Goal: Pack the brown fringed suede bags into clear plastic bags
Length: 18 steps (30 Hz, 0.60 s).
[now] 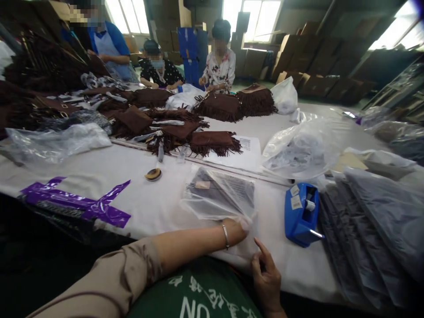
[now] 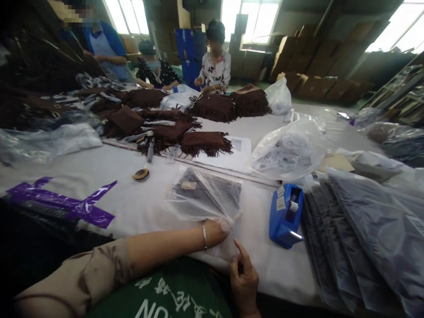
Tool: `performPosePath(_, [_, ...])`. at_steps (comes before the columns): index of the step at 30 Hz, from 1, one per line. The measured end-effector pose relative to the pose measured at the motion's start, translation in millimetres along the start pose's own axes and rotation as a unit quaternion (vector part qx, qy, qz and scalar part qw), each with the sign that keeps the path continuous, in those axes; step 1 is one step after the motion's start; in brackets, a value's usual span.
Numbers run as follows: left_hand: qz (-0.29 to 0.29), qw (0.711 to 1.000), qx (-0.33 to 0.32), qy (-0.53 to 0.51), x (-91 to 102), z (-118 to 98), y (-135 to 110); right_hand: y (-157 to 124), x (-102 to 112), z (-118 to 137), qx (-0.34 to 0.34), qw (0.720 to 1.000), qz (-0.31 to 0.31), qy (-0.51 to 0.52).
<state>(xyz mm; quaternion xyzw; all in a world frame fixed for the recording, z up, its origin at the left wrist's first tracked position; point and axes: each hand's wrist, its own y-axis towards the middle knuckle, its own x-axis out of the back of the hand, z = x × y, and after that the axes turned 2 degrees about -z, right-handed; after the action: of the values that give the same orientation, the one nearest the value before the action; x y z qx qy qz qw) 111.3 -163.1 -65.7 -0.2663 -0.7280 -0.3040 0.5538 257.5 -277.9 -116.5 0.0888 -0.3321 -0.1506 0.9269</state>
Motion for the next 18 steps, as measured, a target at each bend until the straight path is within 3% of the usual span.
performPosePath(4, [-0.019,0.988,-0.149,-0.033,38.9,7.9,-68.5,-4.2,7.2,0.7,-0.089,0.996,0.018,0.018])
performPosePath(6, [-0.074,0.984,-0.161,-0.019,57.7,23.5,-102.7,-2.3,8.0,-0.9,-0.107,0.994,-0.006,-0.001])
performPosePath(9, [-0.128,0.990,-0.003,0.054,72.8,59.2,-134.9,9.9,4.2,-2.7,-0.048,0.995,-0.053,-0.065])
performPosePath(12, [-0.138,0.979,0.133,0.065,69.7,98.2,-150.8,30.2,-1.4,-3.9,0.084,0.990,-0.010,-0.113])
performPosePath(15, [-0.152,0.972,0.179,0.031,60.5,124.4,-169.0,47.9,-1.2,-8.9,0.193,0.968,0.067,-0.144])
performPosePath(18, [-0.149,0.977,0.148,0.028,54.0,129.4,-192.6,56.8,7.5,-16.3,0.290,0.934,0.113,-0.174])
